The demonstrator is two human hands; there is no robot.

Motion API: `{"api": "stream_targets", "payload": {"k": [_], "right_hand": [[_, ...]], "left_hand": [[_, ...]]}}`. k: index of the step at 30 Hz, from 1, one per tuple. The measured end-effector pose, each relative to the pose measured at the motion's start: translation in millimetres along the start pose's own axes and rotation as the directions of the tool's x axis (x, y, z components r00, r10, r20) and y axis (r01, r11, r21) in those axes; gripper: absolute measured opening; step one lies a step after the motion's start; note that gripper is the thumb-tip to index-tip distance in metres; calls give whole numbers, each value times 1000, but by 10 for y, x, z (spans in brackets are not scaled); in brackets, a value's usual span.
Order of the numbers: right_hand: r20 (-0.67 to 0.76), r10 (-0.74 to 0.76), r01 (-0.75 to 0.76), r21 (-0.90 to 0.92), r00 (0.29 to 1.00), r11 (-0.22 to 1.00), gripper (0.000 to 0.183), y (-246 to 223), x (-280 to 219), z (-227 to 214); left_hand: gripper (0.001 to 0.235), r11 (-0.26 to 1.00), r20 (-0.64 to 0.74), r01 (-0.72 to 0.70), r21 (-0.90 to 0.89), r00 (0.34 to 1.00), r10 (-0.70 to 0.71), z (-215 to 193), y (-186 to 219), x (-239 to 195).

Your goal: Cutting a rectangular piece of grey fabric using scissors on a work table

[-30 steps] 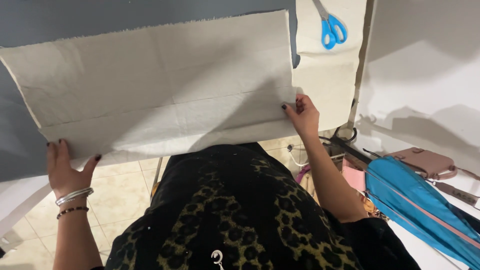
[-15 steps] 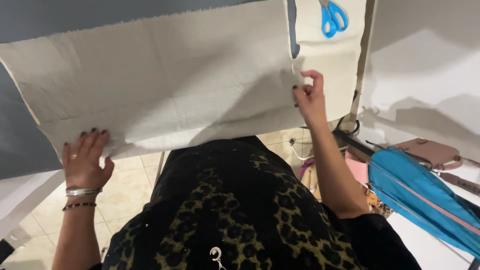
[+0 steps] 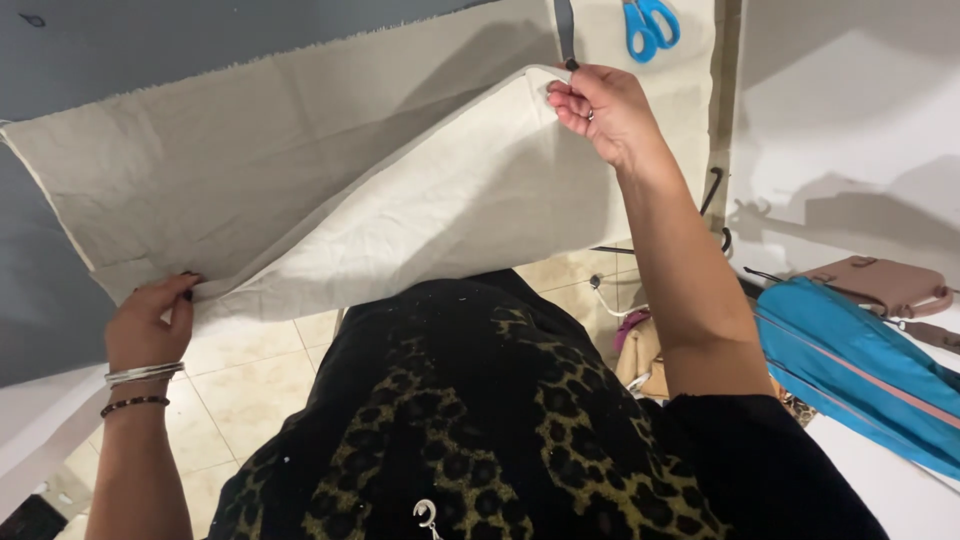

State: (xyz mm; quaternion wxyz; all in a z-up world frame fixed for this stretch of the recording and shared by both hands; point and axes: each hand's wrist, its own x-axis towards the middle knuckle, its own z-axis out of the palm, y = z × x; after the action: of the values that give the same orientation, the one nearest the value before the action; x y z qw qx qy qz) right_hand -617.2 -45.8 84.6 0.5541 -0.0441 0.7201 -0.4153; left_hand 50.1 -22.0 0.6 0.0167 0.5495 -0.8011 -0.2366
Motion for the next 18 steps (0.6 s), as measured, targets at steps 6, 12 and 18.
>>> {"api": "stream_targets", "payload": {"k": [6, 12, 18], "right_hand": [[-20, 21, -21, -15, 1000, 1000, 27, 34, -67, -36], [0, 20, -19, -231, 1000, 973, 34, 322, -147, -448], [196, 81, 16, -449, 977, 893, 25, 1034, -171, -1003]], "left_hand": [[31, 999, 9, 31, 28, 999, -31, 60, -14, -70], [39, 990, -7, -23, 139, 1000, 24, 90, 75, -137], [50, 999, 88, 1, 37, 996, -4, 134, 152, -219]]}}
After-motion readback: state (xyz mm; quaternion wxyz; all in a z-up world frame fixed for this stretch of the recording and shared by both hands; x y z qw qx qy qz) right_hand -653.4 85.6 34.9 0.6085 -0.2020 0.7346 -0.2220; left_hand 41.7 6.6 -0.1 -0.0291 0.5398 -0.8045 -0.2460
